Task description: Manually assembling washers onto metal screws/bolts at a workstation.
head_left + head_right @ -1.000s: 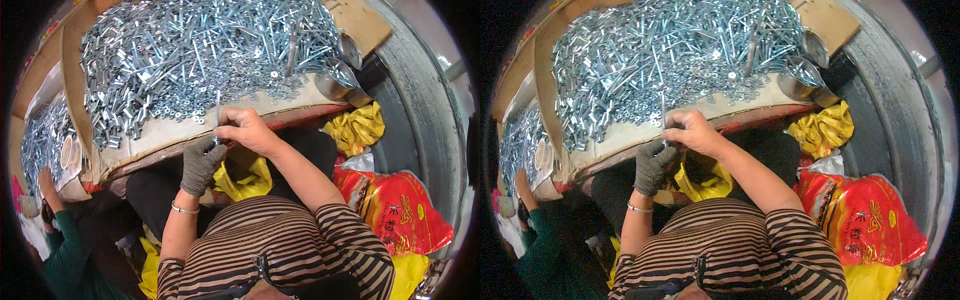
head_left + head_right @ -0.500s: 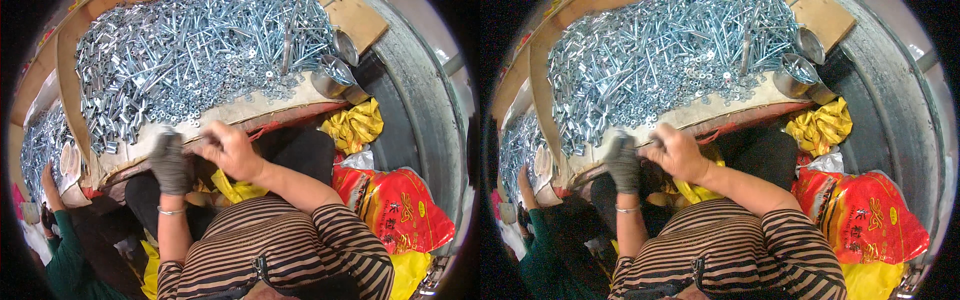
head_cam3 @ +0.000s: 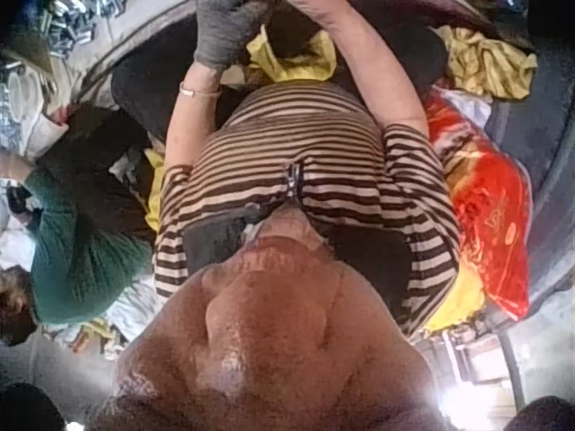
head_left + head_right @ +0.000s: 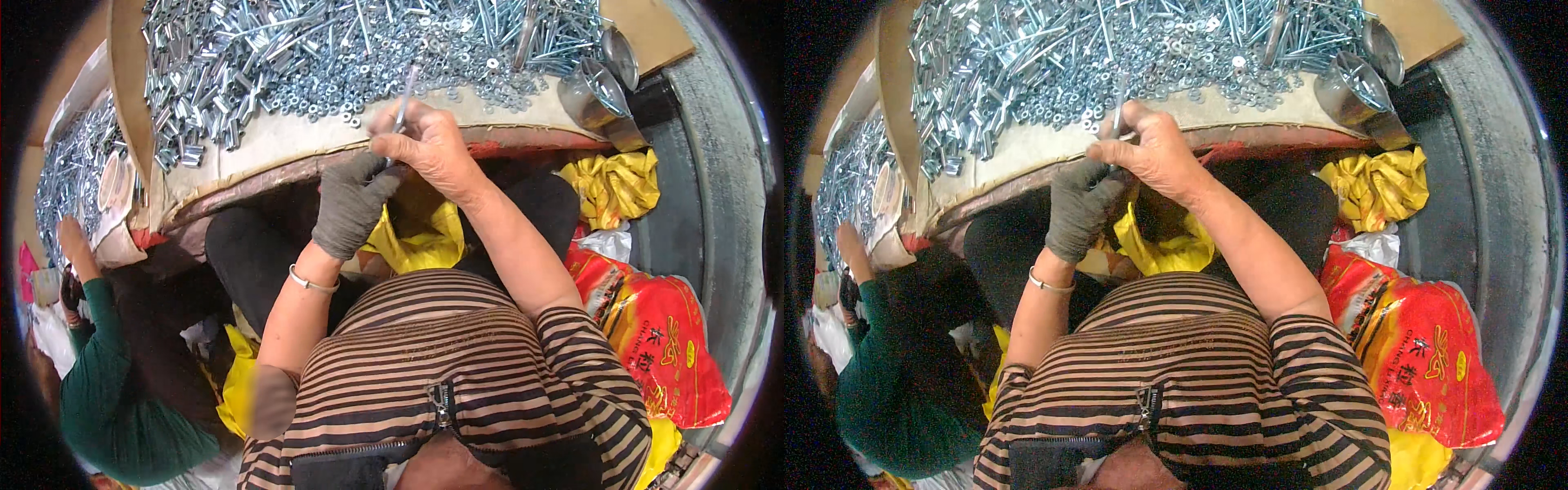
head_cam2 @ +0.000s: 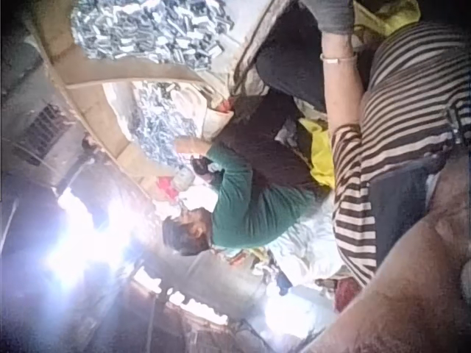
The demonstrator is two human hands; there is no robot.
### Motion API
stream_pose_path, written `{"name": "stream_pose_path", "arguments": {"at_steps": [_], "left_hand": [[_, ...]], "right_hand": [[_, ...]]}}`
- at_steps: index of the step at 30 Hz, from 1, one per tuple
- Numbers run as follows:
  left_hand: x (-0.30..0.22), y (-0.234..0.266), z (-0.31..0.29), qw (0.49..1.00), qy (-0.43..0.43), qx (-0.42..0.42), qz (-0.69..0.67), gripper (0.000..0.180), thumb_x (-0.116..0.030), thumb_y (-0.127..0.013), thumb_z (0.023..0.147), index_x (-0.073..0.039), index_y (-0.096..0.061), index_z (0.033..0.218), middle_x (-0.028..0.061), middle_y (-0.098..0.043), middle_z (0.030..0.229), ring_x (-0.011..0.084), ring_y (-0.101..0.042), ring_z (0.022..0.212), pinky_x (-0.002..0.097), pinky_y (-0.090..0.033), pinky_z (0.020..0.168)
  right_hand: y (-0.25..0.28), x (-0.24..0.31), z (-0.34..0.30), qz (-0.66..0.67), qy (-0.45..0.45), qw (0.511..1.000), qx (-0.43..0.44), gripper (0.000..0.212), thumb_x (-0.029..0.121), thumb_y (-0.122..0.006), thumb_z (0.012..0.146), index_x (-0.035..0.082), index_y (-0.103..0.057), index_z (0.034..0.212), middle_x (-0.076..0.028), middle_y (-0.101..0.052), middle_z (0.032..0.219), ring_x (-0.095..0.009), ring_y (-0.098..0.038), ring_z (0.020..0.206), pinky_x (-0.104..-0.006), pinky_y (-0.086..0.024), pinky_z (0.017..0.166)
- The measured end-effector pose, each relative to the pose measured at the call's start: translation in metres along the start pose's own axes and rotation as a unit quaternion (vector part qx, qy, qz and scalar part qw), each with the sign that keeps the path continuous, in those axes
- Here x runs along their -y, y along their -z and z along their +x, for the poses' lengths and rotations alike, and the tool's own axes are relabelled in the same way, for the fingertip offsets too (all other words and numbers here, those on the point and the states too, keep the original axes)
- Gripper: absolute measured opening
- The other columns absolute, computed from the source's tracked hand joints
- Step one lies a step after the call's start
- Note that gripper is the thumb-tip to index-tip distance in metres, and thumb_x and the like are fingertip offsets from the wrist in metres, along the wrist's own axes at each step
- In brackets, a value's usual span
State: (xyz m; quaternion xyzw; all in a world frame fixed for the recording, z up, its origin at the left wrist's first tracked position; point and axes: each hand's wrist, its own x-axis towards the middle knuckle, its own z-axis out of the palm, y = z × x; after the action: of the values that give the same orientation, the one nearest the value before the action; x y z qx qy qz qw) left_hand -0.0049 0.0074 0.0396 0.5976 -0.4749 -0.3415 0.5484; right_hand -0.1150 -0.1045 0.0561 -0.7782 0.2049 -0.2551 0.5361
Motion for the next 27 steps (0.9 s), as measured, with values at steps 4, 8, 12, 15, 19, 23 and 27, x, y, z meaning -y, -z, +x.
{"name": "stream_pose_path", "arguments": {"at_steps": [4,8,12,15,19,23,27], "left_hand": [[0.007,0.000,-0.005,0.974,-0.101,-0.047,0.198,0.014,-0.011,-0.062,0.079,-0.002,-0.065,0.089,0.0126,-0.066,0.075,0.0313,-0.062,0.067,0.0388,-0.048,0.063],[0.027,0.057,0.017,0.966,0.007,-0.235,0.109,0.009,-0.013,-0.062,0.080,-0.006,-0.064,0.085,0.0104,-0.062,0.068,0.0285,-0.057,0.060,0.0361,-0.045,0.058],[-0.001,0.022,0.001,0.969,-0.069,-0.184,0.148,0.014,-0.016,-0.064,0.082,-0.002,-0.063,0.083,0.0149,-0.059,0.065,0.0272,-0.058,0.057,0.0354,-0.044,0.055],[-0.006,0.008,-0.006,0.968,-0.095,-0.127,0.194,0.014,-0.016,-0.065,0.081,-0.002,-0.064,0.082,0.0164,-0.059,0.066,0.0277,-0.059,0.058,0.0364,-0.045,0.056],[0.000,0.002,-0.002,0.975,-0.043,-0.073,0.204,0.014,-0.018,-0.065,0.082,-0.003,-0.066,0.084,0.0170,-0.061,0.069,0.0291,-0.062,0.062,0.0363,-0.046,0.057],[0.016,-0.011,-0.005,0.977,-0.093,-0.051,0.183,0.014,-0.018,-0.065,0.082,-0.005,-0.067,0.085,0.0166,-0.062,0.071,0.0310,-0.062,0.063,0.0372,-0.047,0.057],[0.020,-0.014,-0.005,0.951,-0.137,-0.053,0.270,0.013,-0.018,-0.067,0.080,-0.006,-0.066,0.084,0.0145,-0.062,0.071,0.0310,-0.061,0.060,0.0378,-0.047,0.055]], "right_hand": [[-0.032,0.009,-0.005,0.216,-0.022,0.976,0.019,0.051,0.043,-0.055,0.090,-0.002,-0.061,0.112,-0.012,-0.061,0.112,-0.018,-0.057,0.102,-0.0333,-0.043,0.092],[-0.030,0.021,-0.036,0.000,0.243,0.970,-0.014,0.035,0.025,-0.049,0.095,-0.001,-0.058,0.117,-0.017,-0.058,0.120,-0.023,-0.052,0.117,-0.0344,-0.036,0.101],[-0.030,0.017,-0.018,0.251,0.063,0.959,-0.113,0.045,0.036,-0.042,0.098,-0.003,-0.059,0.113,-0.016,-0.060,0.118,-0.020,-0.054,0.112,-0.0354,-0.039,0.099],[-0.018,0.016,-0.017,0.275,0.069,0.953,-0.106,0.043,0.036,-0.043,0.098,-0.002,-0.059,0.109,-0.014,-0.064,0.104,-0.018,-0.059,0.101,-0.0328,-0.045,0.091],[0.012,-0.007,-0.026,0.119,-0.040,0.977,-0.173,0.046,0.041,-0.050,0.094,-0.004,-0.059,0.101,-0.004,-0.062,0.072,-0.012,-0.060,0.071,-0.0251,-0.047,0.068],[-0.003,0.014,-0.016,0.172,0.032,0.976,-0.132,0.039,0.037,-0.054,0.093,-0.001,-0.062,0.093,-0.002,-0.060,0.067,-0.010,-0.060,0.069,-0.0240,-0.045,0.065],[0.015,-0.005,-0.013,-0.111,0.008,0.985,-0.133,0.028,0.028,-0.063,0.086,0.001,-0.063,0.081,-0.006,-0.059,0.060,-0.012,-0.059,0.059,-0.0290,-0.046,0.055]]}}
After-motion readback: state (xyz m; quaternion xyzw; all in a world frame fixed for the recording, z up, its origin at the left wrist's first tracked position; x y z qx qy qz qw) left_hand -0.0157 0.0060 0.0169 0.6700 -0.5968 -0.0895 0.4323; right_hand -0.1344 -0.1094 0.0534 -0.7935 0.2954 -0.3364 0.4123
